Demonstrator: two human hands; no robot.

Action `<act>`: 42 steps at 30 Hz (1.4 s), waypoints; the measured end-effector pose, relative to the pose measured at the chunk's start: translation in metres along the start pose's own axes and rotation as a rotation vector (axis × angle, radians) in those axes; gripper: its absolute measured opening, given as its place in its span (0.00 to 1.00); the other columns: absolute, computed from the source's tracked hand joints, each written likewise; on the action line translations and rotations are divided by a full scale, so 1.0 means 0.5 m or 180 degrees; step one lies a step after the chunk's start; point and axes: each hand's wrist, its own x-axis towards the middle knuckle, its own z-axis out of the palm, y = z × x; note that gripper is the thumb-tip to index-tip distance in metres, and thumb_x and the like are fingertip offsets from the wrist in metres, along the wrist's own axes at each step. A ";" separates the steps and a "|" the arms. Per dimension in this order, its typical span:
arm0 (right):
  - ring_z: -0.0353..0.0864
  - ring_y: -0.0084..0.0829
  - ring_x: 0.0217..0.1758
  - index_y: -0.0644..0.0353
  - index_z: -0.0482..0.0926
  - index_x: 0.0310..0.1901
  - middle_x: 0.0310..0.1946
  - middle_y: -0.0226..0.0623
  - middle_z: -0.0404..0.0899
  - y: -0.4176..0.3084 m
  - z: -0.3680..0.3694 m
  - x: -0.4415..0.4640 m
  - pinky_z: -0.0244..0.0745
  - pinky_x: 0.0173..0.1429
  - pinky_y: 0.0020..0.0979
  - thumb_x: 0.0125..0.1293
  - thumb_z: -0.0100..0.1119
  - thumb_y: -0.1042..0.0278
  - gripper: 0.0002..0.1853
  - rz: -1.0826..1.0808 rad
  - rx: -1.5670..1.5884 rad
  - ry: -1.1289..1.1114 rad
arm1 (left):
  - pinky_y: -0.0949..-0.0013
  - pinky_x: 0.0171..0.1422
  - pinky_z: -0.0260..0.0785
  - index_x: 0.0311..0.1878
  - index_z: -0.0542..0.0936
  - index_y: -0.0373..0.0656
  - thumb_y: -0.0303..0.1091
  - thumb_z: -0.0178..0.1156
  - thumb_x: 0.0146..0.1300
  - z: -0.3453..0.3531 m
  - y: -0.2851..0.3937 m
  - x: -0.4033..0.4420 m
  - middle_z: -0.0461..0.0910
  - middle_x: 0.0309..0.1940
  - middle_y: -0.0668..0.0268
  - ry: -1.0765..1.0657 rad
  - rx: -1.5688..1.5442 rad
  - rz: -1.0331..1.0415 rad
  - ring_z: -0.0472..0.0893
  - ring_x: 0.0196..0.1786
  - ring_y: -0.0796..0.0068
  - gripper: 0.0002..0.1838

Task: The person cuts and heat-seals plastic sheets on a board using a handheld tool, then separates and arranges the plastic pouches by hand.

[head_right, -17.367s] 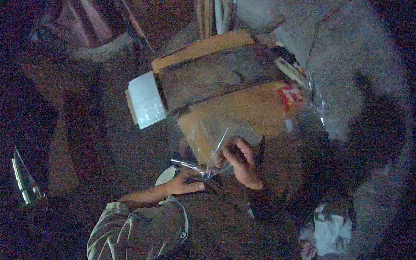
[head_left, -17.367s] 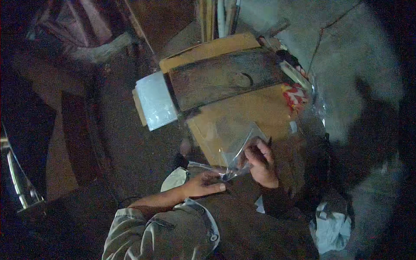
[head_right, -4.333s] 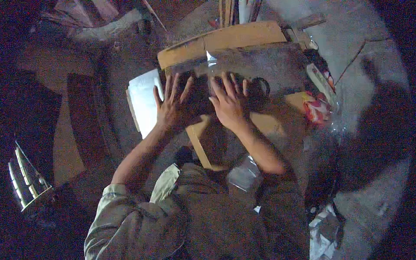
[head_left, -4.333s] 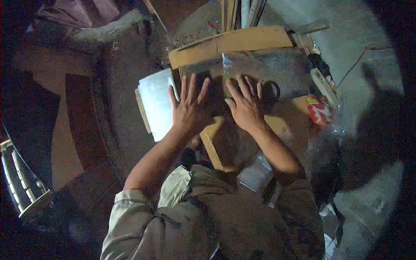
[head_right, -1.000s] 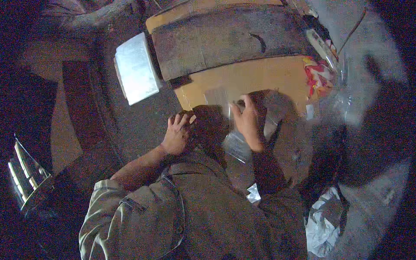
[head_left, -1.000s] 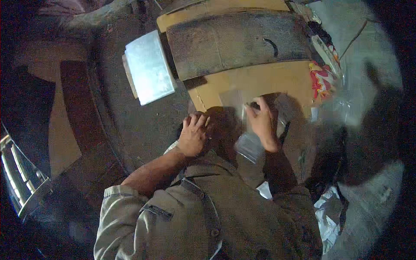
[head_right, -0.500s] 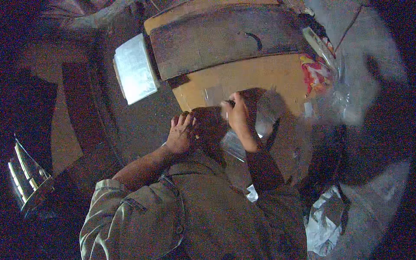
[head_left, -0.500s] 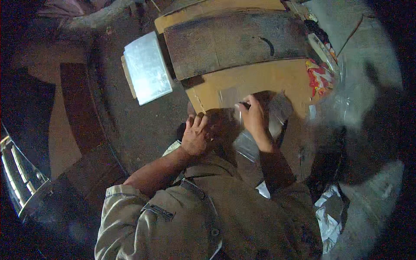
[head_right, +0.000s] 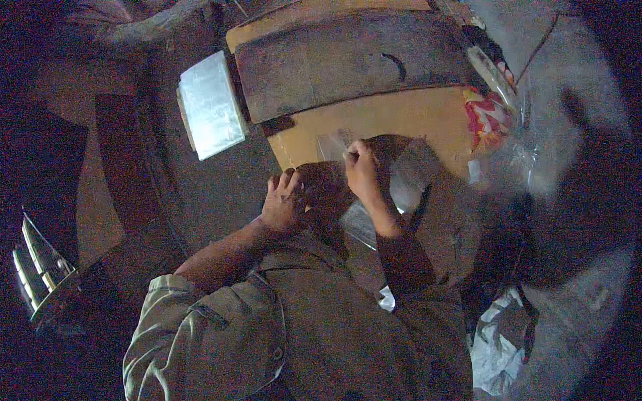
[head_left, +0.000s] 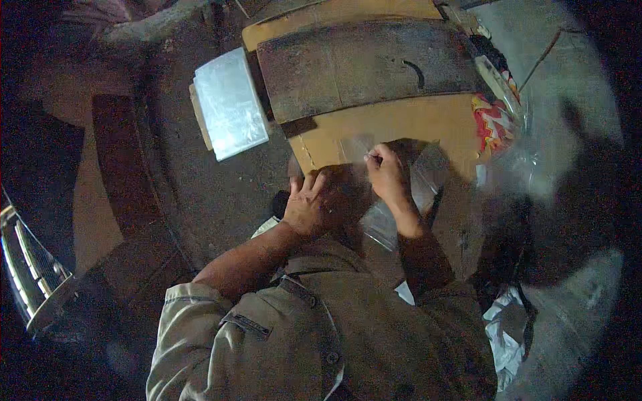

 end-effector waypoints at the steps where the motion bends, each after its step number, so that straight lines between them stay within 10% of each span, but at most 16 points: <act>1: 0.79 0.43 0.36 0.63 0.75 0.35 0.29 0.43 0.78 0.000 -0.005 0.000 0.71 0.39 0.36 0.59 0.60 0.66 0.09 -0.0007 -0.0004 -0.0005 | 0.36 0.64 0.50 0.60 0.72 0.56 0.53 0.54 0.59 0.000 -0.002 0.001 0.57 0.64 0.55 -0.0143 -0.0011 -0.0014 0.56 0.67 0.52 0.27; 8: 0.77 0.37 0.33 0.63 0.71 0.33 0.29 0.39 0.77 -0.063 -0.071 -0.017 0.70 0.40 0.33 0.58 0.58 0.72 0.06 -0.0153 0.0387 0.0128 | 0.43 0.65 0.52 0.58 0.73 0.46 0.47 0.58 0.58 -0.022 0.000 0.006 0.62 0.57 0.55 0.0168 -0.0279 -0.0079 0.60 0.63 0.51 0.26; 17: 0.73 0.23 0.36 0.64 0.72 0.37 0.30 0.35 0.74 -0.117 -0.111 -0.048 0.68 0.42 0.27 0.56 0.51 0.80 0.07 -0.0371 0.1089 -0.0783 | 0.67 0.55 0.68 0.50 0.75 0.34 0.34 0.60 0.63 -0.144 0.036 0.047 0.79 0.41 0.57 0.0791 -0.4206 -0.0137 0.78 0.48 0.69 0.16; 25: 0.70 0.23 0.46 0.58 0.69 0.47 0.42 0.29 0.70 -0.127 -0.086 -0.056 0.66 0.49 0.26 0.59 0.62 0.68 0.16 0.1023 0.3160 -0.0780 | 0.72 0.51 0.70 0.57 0.71 0.35 0.26 0.57 0.64 -0.143 0.031 0.047 0.79 0.39 0.63 0.1153 -0.4720 -0.0231 0.77 0.44 0.78 0.18; 42: 0.73 0.16 0.31 0.62 0.76 0.41 0.29 0.25 0.76 -0.088 -0.063 -0.026 0.68 0.35 0.22 0.63 0.59 0.64 0.11 0.0722 0.2211 -0.1024 | 0.77 0.41 0.69 0.40 0.78 0.34 0.30 0.58 0.65 -0.128 -0.002 0.103 0.79 0.31 0.68 0.1093 -0.4901 -0.0694 0.75 0.35 0.83 0.07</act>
